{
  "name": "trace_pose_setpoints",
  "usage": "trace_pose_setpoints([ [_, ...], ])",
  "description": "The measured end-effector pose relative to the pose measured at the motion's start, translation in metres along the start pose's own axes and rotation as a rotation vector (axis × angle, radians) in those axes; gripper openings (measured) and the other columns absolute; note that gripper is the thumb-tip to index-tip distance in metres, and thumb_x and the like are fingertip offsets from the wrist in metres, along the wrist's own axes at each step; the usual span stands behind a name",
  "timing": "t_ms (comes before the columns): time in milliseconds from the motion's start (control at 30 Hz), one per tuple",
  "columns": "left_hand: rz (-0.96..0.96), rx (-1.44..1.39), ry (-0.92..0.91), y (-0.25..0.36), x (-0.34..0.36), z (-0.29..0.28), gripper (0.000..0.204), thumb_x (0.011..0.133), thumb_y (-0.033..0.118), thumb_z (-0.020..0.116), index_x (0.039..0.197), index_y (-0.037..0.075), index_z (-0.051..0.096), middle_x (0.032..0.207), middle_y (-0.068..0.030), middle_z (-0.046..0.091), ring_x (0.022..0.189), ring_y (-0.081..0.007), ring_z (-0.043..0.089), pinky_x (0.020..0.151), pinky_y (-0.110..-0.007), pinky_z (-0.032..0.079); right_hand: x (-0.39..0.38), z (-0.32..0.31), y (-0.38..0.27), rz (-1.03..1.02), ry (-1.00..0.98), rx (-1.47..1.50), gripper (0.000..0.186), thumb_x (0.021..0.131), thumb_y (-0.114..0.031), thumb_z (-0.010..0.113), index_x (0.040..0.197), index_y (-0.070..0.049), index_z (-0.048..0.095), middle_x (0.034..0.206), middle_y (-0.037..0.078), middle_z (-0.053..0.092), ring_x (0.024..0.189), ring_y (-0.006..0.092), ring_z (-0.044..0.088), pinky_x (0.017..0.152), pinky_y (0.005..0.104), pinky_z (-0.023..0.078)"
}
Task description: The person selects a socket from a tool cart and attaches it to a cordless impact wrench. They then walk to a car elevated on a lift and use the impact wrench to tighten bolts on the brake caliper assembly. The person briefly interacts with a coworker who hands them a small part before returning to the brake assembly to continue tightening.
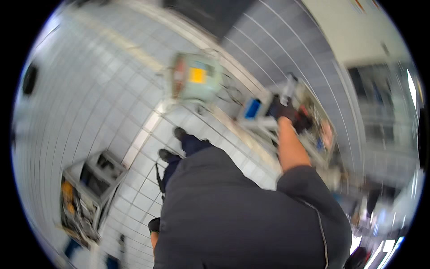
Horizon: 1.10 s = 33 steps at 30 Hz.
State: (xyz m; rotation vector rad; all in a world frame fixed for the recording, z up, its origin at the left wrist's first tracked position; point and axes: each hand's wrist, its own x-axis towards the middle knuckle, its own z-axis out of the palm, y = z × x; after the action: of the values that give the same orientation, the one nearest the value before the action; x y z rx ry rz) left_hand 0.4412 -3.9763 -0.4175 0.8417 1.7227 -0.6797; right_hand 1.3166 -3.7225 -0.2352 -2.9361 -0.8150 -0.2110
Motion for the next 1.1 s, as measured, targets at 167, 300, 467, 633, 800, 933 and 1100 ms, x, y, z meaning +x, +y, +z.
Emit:
trace_pose_setpoints([
  [167,0.344,0.328,0.021,0.042,0.025,-0.198,0.043,0.081,0.04,0.084,0.114,0.015,0.076,0.106,-0.0078,0.077,0.098,-0.0274,0.072,0.086,-0.046,0.059,-0.154,-0.026,0.177,0.541,-0.317,0.124,0.054,0.095,-0.055,0.07,0.128,-0.012,0.075,0.128,0.018,0.076,0.121,0.0408,0.07,0.104,0.0501,0.054],
  [300,0.236,-0.73,0.112,0.12,0.009,-0.282,0.013,0.088,0.021,0.077,0.088,0.011,0.069,0.072,-0.0039,0.066,0.055,-0.0194,0.059,0.051,-0.037,0.054,-0.216,-0.017,0.317,0.794,-0.258,0.14,0.055,0.095,-0.057,0.071,0.128,-0.013,0.077,0.133,0.018,0.074,0.125,0.0387,0.069,0.105,0.0486,0.053],
  [467,0.31,-0.495,0.212,0.253,-0.047,-0.243,0.017,0.087,0.022,0.08,0.083,0.009,0.07,0.07,-0.0019,0.062,0.053,-0.0161,0.056,0.052,-0.034,0.053,-0.143,-0.034,0.384,0.801,-0.205,0.169,0.062,0.094,-0.061,0.067,0.127,-0.009,0.076,0.129,0.02,0.075,0.124,0.041,0.068,0.104,0.0489,0.053],
  [633,0.324,-0.27,0.109,0.345,-0.062,-0.117,0.015,0.085,0.018,0.082,0.092,0.007,0.076,0.081,-0.0053,0.069,0.068,-0.0179,0.068,0.056,-0.039,0.057,-0.032,-0.006,0.49,0.577,-0.141,0.302,0.053,0.095,-0.05,0.07,0.129,-0.011,0.075,0.129,0.017,0.075,0.123,0.0401,0.069,0.104,0.047,0.053],
  [800,0.83,0.669,0.068,0.384,-0.128,-0.018,0.029,0.071,0.018,0.084,0.097,0.009,0.077,0.089,-0.0153,0.074,0.086,-0.0324,0.073,0.075,-0.047,0.061,0.041,0.026,0.523,0.367,-0.418,0.268,0.051,0.095,-0.047,0.071,0.135,-0.015,0.073,0.133,0.013,0.075,0.122,0.0339,0.07,0.108,0.0439,0.053],
  [933,0.528,0.268,0.107,0.386,-0.156,-0.014,0.019,0.088,0.017,0.073,0.098,0.001,0.076,0.086,-0.012,0.073,0.078,-0.0248,0.076,0.063,-0.039,0.062,0.09,0.047,0.536,0.362,-0.481,0.268,0.059,0.095,-0.043,0.069,0.147,-0.015,0.065,0.142,0.014,0.07,0.131,0.0345,0.066,0.114,0.0441,0.05],
  [1100,0.305,-0.027,0.24,0.433,-0.226,0.013,0.025,0.09,0.02,0.073,0.099,-0.004,0.075,0.083,-0.0111,0.072,0.07,-0.022,0.073,0.062,-0.037,0.062,0.126,0.057,0.524,0.392,-0.543,0.26,0.058,0.095,-0.039,0.069,0.149,-0.02,0.061,0.142,0.014,0.069,0.131,0.0379,0.066,0.112,0.0473,0.052],
])
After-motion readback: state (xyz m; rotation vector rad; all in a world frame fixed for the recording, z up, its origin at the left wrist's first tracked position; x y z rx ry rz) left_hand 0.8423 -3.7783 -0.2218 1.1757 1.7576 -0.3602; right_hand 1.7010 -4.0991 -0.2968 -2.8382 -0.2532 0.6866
